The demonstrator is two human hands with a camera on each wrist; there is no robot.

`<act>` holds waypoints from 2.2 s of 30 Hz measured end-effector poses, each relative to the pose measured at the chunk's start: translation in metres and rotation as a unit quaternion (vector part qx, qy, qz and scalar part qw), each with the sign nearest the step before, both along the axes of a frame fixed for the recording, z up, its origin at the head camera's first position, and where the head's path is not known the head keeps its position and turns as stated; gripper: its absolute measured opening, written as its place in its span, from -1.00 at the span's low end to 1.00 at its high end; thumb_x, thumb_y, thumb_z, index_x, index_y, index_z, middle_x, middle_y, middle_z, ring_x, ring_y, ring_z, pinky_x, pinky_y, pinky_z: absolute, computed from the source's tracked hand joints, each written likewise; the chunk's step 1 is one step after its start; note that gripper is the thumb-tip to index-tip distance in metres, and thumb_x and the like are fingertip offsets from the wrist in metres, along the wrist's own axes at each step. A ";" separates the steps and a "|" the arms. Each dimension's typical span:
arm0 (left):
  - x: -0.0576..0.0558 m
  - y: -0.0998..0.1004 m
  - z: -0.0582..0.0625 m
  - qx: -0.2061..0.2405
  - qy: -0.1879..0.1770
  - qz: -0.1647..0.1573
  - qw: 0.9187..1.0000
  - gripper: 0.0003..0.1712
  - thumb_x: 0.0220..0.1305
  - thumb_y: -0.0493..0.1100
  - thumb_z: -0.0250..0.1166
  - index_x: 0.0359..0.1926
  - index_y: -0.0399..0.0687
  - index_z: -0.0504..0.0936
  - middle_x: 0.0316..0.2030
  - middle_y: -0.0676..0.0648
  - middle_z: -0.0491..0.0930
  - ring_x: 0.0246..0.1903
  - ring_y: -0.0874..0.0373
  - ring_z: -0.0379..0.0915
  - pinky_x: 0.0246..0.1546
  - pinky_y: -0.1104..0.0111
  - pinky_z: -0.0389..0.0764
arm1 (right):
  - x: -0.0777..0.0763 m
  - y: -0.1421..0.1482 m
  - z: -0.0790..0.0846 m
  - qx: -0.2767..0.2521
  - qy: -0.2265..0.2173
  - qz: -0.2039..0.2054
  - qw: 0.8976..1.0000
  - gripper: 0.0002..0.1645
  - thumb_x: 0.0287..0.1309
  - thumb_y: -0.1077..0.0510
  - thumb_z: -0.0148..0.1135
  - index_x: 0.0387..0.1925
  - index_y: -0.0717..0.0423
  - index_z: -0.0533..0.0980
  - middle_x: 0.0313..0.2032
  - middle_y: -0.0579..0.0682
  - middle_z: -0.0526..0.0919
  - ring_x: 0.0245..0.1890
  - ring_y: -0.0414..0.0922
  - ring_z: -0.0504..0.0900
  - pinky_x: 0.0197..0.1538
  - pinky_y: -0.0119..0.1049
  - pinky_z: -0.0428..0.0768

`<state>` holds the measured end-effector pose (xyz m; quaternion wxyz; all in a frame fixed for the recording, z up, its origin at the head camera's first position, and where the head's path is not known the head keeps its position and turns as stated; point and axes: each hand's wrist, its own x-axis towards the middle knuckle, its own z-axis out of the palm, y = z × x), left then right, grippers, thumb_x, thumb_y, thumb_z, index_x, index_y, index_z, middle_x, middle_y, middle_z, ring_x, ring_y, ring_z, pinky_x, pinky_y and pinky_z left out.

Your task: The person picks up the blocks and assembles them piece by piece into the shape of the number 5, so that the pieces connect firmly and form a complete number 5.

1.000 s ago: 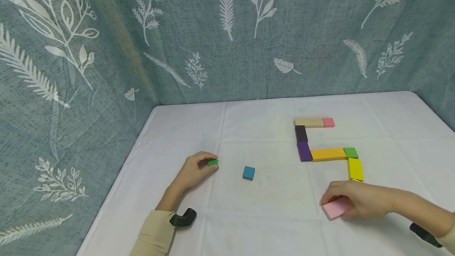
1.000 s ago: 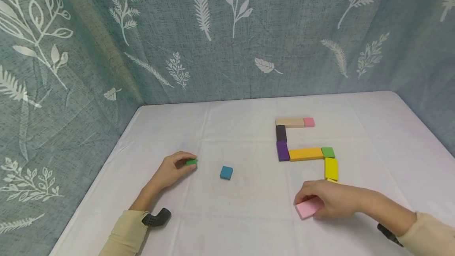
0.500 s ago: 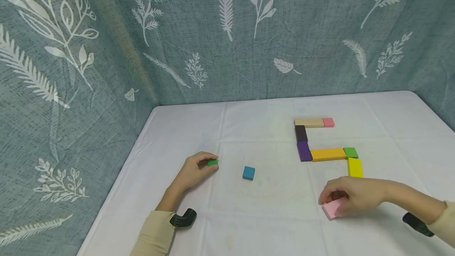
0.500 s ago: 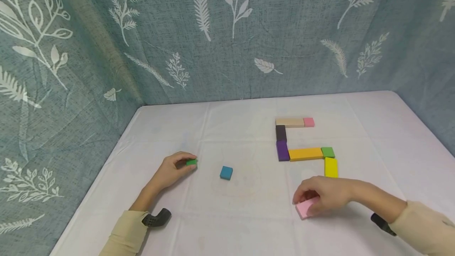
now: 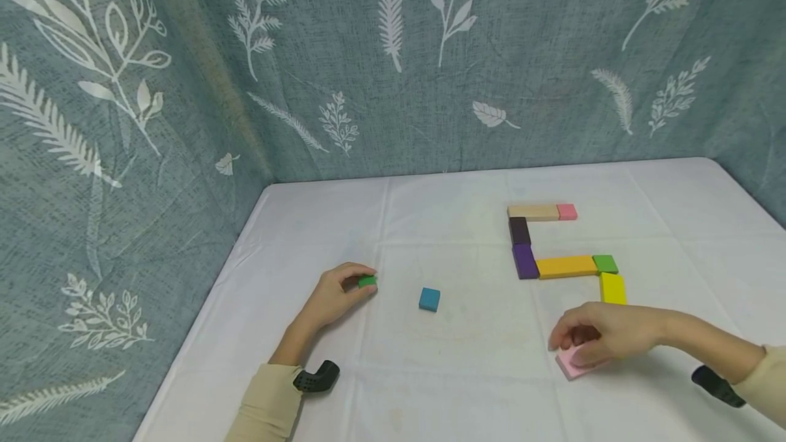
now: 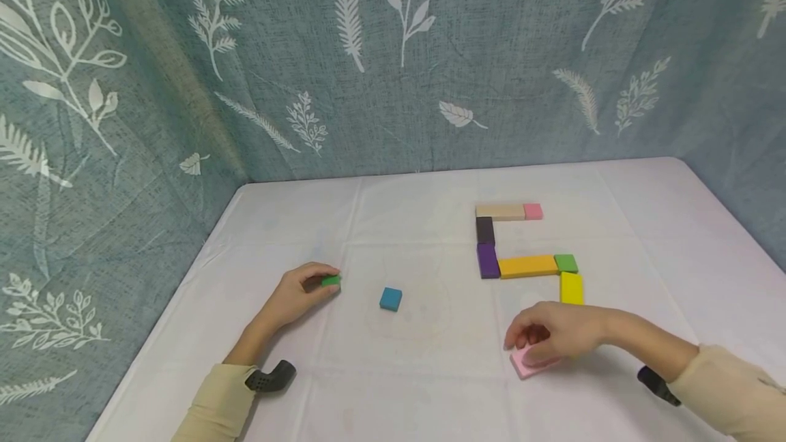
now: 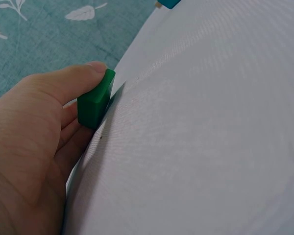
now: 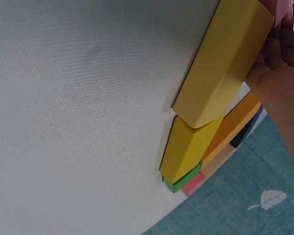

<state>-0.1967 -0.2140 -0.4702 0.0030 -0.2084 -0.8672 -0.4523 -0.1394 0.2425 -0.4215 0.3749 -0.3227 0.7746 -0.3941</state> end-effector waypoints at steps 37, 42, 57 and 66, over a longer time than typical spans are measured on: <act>-0.003 -0.006 -0.006 0.010 0.005 -0.004 1.000 -0.71 0.14 -0.25 0.40 -0.08 -0.17 0.66 -0.10 -0.08 0.61 -0.06 0.03 0.52 0.01 0.25 0.54 | -0.043 -0.063 0.011 -0.009 0.037 -0.186 0.982 -0.60 0.21 0.17 0.27 0.02 0.31 0.48 -0.27 0.01 0.54 -0.24 -0.05 0.49 -0.25 -0.32 0.54; -0.003 -0.006 -0.005 0.010 0.002 -0.004 1.000 -0.71 0.15 -0.25 0.40 -0.08 -0.17 0.66 -0.09 -0.08 0.61 -0.03 0.03 0.51 0.04 0.23 0.52 | -0.051 -0.079 0.009 -0.019 0.049 -0.192 0.980 -0.59 0.17 0.21 0.30 0.01 0.35 0.48 -0.23 0.03 0.56 -0.22 -0.07 0.50 -0.26 -0.37 0.54; -0.003 -0.007 -0.007 0.002 0.003 -0.005 1.000 -0.72 0.16 -0.24 0.39 -0.08 -0.15 0.66 -0.09 -0.05 0.61 -0.03 0.05 0.51 0.04 0.24 0.51 | -0.064 -0.140 0.000 -0.010 0.113 -0.198 0.974 -0.58 0.07 0.25 0.36 -0.02 0.30 0.50 -0.26 0.01 0.53 -0.24 -0.09 0.46 -0.13 -0.27 0.52; -0.004 -0.007 -0.007 -0.001 0.013 -0.003 1.000 -0.73 0.14 -0.24 0.40 -0.09 -0.13 0.67 -0.12 -0.01 0.62 -0.07 0.09 0.52 0.01 0.23 0.53 | -0.063 -0.172 -0.008 -0.011 0.142 -0.160 0.977 -0.54 0.00 0.26 0.40 -0.04 0.32 0.50 -0.22 0.01 0.55 -0.16 -0.07 0.48 -0.02 -0.22 0.51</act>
